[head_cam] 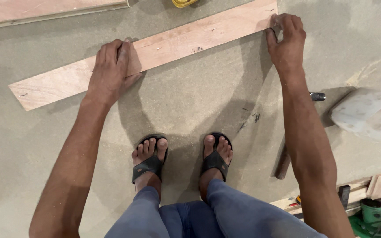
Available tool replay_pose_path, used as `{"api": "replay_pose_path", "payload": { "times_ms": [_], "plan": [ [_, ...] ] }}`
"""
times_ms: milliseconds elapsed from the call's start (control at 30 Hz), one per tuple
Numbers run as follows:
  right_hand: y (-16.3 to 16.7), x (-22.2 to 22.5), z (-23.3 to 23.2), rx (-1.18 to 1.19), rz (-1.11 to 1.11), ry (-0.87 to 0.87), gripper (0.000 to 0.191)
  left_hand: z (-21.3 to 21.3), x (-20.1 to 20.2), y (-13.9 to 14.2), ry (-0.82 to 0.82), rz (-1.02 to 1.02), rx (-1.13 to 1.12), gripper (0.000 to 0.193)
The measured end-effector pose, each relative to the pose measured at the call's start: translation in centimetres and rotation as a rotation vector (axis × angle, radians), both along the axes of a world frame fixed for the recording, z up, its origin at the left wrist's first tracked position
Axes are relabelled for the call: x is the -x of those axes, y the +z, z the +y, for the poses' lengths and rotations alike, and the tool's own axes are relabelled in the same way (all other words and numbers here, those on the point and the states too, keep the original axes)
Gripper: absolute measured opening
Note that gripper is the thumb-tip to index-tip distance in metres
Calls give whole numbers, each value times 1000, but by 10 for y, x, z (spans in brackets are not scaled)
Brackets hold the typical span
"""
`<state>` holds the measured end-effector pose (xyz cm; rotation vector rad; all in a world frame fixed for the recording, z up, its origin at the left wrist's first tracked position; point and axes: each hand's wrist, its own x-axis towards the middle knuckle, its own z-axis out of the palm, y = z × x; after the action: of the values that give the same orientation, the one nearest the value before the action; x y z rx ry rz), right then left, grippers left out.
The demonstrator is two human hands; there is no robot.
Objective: The person hammers nails into wooden planks, applies glue to the edges, and joins the planks together. They continue hammering nails to secure the joined pieces.
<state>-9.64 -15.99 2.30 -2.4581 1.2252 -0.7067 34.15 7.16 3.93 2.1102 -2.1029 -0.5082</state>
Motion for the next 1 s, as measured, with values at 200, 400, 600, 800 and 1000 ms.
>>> {"api": "replay_pose_path", "payload": {
  "times_ms": [200, 400, 600, 800, 1000],
  "plan": [
    [11, -17, 18, -37, -15, 5, 32, 0, -19, 8, 15, -28, -151, 96],
    [15, -42, 47, -68, -2, 19, 30, -5, -29, 100, -192, -340, -81, 101],
    [18, -44, 51, -78, -106, -5, 34, -45, 12, 193, -728, -459, -218, 48],
    [21, -44, 49, -88, -233, -25, 32, -128, 166, 97, -321, 325, 41, 33],
    [20, -35, 44, -56, -195, -4, 33, -133, 222, -9, -45, 267, 399, 49]
  ]
}}
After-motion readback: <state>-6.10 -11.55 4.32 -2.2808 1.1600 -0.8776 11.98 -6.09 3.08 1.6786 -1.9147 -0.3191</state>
